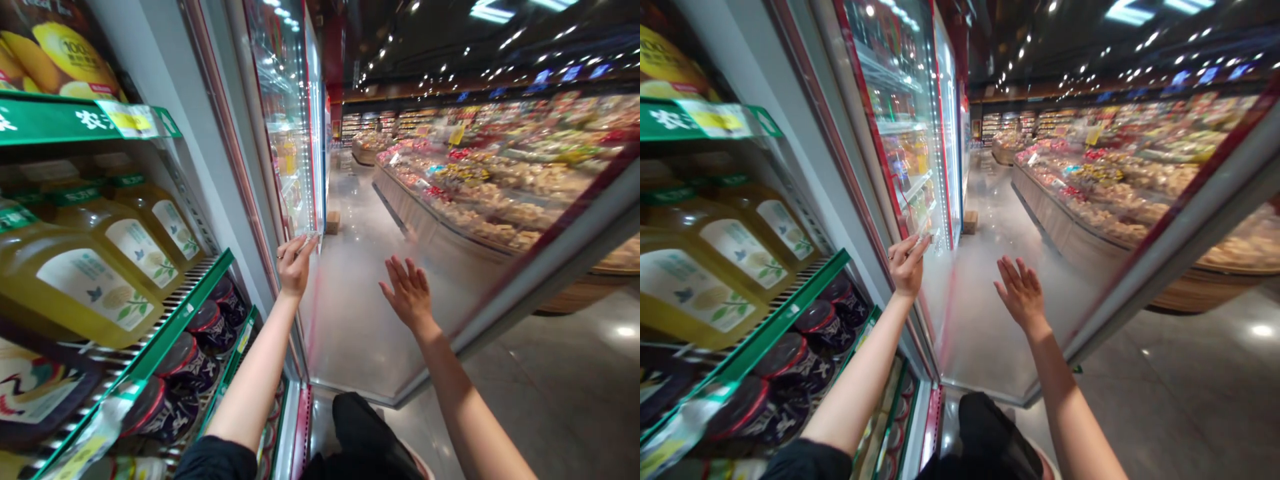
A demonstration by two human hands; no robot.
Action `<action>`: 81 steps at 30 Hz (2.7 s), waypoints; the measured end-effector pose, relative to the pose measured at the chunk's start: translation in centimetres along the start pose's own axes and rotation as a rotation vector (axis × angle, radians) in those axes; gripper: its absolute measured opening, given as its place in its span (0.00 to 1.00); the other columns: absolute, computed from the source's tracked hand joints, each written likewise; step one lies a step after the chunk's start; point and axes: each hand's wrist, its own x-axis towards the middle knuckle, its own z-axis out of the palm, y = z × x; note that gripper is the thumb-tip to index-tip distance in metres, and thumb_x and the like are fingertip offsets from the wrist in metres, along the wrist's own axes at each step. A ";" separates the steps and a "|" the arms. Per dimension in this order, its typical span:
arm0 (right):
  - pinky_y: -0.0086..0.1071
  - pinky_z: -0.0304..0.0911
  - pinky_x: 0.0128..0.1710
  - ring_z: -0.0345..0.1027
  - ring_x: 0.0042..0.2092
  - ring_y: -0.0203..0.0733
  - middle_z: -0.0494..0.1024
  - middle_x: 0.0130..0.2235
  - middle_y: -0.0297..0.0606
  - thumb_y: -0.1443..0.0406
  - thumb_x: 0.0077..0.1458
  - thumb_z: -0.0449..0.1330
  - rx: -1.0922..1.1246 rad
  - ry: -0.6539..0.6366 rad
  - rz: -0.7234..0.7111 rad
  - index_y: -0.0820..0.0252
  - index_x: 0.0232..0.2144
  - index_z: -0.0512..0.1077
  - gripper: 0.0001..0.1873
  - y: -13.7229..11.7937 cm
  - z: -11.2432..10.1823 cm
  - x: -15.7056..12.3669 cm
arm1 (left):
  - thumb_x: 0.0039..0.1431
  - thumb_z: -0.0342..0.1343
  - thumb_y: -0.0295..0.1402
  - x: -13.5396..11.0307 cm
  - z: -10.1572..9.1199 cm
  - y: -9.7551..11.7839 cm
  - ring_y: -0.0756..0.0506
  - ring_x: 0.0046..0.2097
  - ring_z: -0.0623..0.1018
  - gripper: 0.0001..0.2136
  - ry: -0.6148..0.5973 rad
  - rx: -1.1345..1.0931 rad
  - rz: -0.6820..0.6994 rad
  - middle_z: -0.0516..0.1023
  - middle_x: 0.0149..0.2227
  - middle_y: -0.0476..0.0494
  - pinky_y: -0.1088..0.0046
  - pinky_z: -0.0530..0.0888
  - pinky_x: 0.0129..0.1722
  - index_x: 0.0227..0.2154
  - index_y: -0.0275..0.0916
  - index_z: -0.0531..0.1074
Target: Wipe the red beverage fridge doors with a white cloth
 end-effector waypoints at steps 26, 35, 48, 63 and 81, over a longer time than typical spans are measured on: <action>0.36 0.26 0.79 0.33 0.81 0.37 0.58 0.78 0.33 0.56 0.73 0.56 -0.018 -0.010 -0.018 0.50 0.80 0.43 0.41 0.4 0.9 -0.2 | 0.72 0.61 0.29 -2.5 -0.1 -0.2 0.44 0.52 0.82 0.12 -0.053 -0.031 -0.176 0.84 0.47 0.44 0.63 0.80 0.54 0.51 0.51 0.84; 0.39 0.28 0.79 0.36 0.81 0.40 0.59 0.77 0.33 0.58 0.70 0.58 0.076 -0.066 0.031 0.46 0.80 0.43 0.44 0.7 2.0 -0.6 | 0.73 0.60 0.28 0.3 4.8 5.8 0.44 0.56 0.82 0.16 -0.103 -0.077 -0.102 0.85 0.51 0.45 0.63 0.79 0.60 0.58 0.53 0.81; 0.37 0.49 0.75 0.60 0.75 0.41 0.68 0.73 0.36 0.66 0.74 0.53 0.222 -0.160 -0.104 0.47 0.79 0.37 0.41 3.6 -2.0 1.0 | 0.71 0.62 0.29 1.0 7.2 9.8 0.44 0.56 0.82 0.15 0.023 0.030 -0.131 0.84 0.50 0.44 0.62 0.81 0.56 0.56 0.51 0.82; 0.38 0.37 0.79 0.51 0.78 0.38 0.66 0.73 0.31 0.63 0.75 0.55 0.111 -0.086 -0.044 0.46 0.79 0.39 0.41 9.8 -3.8 -1.8 | 0.74 0.57 0.26 1.3 9.5 15.4 0.42 0.58 0.80 0.19 0.069 0.102 -0.129 0.81 0.52 0.41 0.61 0.79 0.59 0.62 0.50 0.77; 0.38 0.51 0.75 0.62 0.74 0.41 0.69 0.72 0.33 0.69 0.71 0.54 0.152 -0.020 -0.141 0.49 0.79 0.47 0.40 10.9 -3.8 -1.7 | 0.69 0.63 0.24 0.6 10.6 20.0 0.44 0.51 0.84 0.24 0.038 0.070 0.009 0.84 0.46 0.44 0.67 0.84 0.51 0.64 0.49 0.75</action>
